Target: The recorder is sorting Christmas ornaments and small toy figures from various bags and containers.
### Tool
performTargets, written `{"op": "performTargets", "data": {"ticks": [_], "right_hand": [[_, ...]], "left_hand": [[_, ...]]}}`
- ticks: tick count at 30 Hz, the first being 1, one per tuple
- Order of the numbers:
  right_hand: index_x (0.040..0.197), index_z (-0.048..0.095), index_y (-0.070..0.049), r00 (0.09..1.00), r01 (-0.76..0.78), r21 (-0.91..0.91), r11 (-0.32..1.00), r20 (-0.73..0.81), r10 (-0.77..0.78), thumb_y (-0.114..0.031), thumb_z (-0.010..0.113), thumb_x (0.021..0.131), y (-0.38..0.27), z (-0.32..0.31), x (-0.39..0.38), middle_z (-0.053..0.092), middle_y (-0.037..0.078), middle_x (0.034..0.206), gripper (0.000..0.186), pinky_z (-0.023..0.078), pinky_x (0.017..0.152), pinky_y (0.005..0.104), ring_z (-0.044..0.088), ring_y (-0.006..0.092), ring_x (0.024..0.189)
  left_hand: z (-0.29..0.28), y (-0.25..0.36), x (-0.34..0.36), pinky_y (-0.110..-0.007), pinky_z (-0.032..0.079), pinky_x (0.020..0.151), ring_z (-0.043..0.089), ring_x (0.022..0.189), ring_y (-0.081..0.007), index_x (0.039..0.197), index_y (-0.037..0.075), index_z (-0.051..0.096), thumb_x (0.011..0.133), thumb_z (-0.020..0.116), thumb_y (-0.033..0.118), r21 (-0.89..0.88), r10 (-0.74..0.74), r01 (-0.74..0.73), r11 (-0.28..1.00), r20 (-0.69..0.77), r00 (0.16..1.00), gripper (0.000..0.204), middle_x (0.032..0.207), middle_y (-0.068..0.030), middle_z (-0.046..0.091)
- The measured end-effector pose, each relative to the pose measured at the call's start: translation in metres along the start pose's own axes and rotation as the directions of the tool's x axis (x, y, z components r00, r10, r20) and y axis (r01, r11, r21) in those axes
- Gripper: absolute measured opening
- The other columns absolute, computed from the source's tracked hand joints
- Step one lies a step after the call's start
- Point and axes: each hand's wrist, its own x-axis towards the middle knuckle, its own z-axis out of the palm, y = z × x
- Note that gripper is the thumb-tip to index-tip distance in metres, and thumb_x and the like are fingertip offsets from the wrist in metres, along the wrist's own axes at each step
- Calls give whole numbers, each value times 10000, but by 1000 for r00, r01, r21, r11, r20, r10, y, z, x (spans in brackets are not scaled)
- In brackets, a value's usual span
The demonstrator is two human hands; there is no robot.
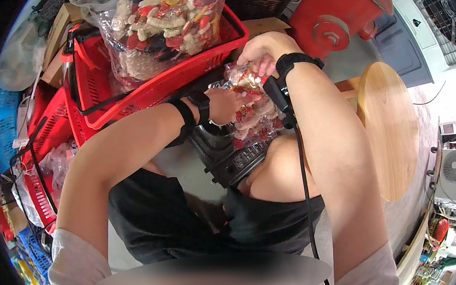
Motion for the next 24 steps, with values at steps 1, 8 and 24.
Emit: {"op": "performTargets", "data": {"ticks": [1,8,24], "right_hand": [[1341,634,-43,999,29,22,999,-17,-28,-592,699,938,1,1,-2,698,114,1279,684,609,877,378,716,228,1056],[1385,622,-100,991,-72,-17,997,111,73,-408,706,983,-2,8,12,681,155,1283,513,624,897,414,726,295,1077],[1448,619,-102,867,-127,-10,992,484,116,-473,716,988,34,14,77,591,211,1485,599,541,1056,461,595,312,1338]], "left_hand": [[0,0,1,-512,588,788,756,925,-411,1702,176,202,842,671,133,0,0,0,1000,1,1000,980,982,-240,750],[2,6,2,-524,602,722,760,876,-378,1620,198,363,848,655,145,9,-101,101,995,20,995,827,973,-173,742],[-23,11,-16,-544,607,814,745,1036,-390,1371,53,588,842,693,188,-25,-176,177,984,51,983,555,1241,-176,679]]}}
